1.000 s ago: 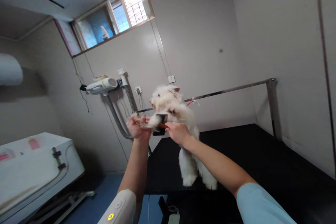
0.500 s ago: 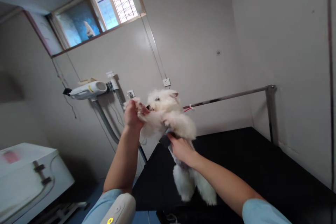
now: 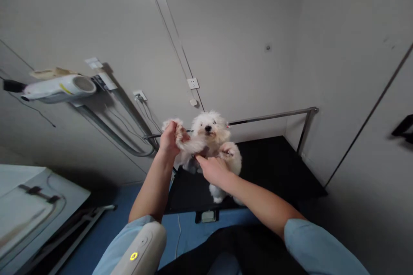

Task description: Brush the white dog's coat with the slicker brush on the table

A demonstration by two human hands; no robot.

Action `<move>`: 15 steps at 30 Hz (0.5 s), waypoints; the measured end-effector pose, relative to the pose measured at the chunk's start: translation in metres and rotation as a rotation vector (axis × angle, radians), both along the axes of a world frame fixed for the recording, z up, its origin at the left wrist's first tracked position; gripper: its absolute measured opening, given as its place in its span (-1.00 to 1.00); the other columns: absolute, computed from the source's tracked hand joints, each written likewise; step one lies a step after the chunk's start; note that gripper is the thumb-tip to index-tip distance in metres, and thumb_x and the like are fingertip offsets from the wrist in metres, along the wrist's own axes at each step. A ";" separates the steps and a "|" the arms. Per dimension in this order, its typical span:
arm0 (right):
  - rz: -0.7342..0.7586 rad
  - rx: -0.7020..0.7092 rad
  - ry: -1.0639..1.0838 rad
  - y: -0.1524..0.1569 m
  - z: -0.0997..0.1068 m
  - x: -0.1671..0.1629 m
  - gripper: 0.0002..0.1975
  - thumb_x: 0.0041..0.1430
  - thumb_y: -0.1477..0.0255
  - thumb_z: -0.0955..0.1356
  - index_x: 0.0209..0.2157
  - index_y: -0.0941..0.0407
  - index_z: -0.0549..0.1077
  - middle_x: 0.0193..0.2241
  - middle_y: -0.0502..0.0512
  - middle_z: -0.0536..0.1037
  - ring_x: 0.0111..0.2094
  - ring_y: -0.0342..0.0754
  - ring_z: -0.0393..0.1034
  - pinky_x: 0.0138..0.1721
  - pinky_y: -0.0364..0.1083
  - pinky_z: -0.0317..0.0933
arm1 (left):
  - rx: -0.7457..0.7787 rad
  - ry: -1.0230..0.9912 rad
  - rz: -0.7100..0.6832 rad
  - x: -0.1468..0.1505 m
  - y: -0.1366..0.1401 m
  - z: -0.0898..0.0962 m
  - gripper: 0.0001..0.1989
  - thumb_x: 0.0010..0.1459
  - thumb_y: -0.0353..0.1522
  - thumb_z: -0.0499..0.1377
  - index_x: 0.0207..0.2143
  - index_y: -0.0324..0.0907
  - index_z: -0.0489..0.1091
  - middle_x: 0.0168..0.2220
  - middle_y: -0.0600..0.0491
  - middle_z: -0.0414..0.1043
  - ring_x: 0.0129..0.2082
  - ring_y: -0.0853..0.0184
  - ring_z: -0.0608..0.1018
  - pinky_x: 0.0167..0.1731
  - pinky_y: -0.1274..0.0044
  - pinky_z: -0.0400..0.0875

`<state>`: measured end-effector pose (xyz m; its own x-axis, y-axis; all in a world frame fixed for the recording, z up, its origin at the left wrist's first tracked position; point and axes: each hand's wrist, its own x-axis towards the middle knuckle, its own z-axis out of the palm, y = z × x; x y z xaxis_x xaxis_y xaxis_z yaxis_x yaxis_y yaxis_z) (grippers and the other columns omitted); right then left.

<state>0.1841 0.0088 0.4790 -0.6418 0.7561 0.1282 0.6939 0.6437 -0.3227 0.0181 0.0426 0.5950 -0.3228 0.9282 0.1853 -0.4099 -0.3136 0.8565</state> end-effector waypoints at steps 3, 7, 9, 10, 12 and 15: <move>-0.077 -0.074 -0.078 0.000 0.003 0.004 -0.42 0.40 0.44 0.14 0.41 -0.02 0.11 -0.06 0.33 0.63 -0.10 0.24 0.57 -0.15 0.08 0.33 | -0.112 0.026 0.015 0.004 0.001 0.000 -0.45 0.35 -0.11 0.07 -0.68 -0.12 0.14 -0.83 0.15 0.12 -0.85 0.42 0.25 -0.75 0.59 0.19; -0.093 -0.217 -0.110 -0.007 -0.007 0.014 -0.50 0.38 0.44 0.18 0.31 0.03 0.30 -0.14 0.29 0.66 -0.15 0.22 0.58 -0.20 0.03 0.32 | -0.243 -0.032 -0.013 0.015 0.004 -0.022 -0.49 0.30 -0.15 0.15 -0.67 -0.15 0.17 -0.81 0.18 0.14 -0.85 0.49 0.19 -0.78 0.64 0.10; -0.042 -0.196 -0.078 -0.010 -0.014 0.015 -0.48 0.39 0.42 0.18 0.33 -0.06 0.27 -0.10 0.22 0.66 -0.12 0.19 0.58 -0.17 0.02 0.33 | -0.315 -0.083 -0.002 0.018 0.002 -0.037 -0.51 0.27 -0.16 0.20 -0.65 -0.17 0.20 -0.79 0.19 0.17 -0.84 0.52 0.18 -0.77 0.66 0.07; -0.036 -0.194 -0.077 -0.012 -0.020 0.016 -0.46 0.39 0.42 0.17 0.36 -0.09 0.22 -0.08 0.20 0.66 -0.10 0.18 0.57 -0.15 0.01 0.33 | -0.338 -0.115 0.016 0.018 0.000 -0.042 -0.51 0.27 -0.16 0.21 -0.64 -0.18 0.19 -0.78 0.20 0.17 -0.84 0.53 0.18 -0.77 0.67 0.06; -0.071 -0.242 -0.125 -0.015 -0.035 0.018 -0.43 0.39 0.43 0.17 0.39 -0.08 0.17 -0.05 0.21 0.65 -0.09 0.17 0.57 -0.12 0.01 0.33 | -0.338 -0.182 0.040 0.016 -0.004 -0.048 -0.48 0.30 -0.14 0.18 -0.65 -0.17 0.14 -0.79 0.21 0.13 -0.84 0.53 0.17 -0.77 0.66 0.04; -0.084 -0.389 -0.182 -0.019 -0.053 0.023 -0.47 0.38 0.43 0.19 0.34 -0.06 0.28 -0.01 0.21 0.64 -0.07 0.17 0.57 -0.09 0.02 0.35 | -0.233 -0.260 -0.018 0.012 -0.003 -0.043 -0.41 0.34 -0.04 0.09 -0.66 -0.13 0.04 -0.79 0.22 0.02 -0.85 0.51 0.13 -0.76 0.62 0.05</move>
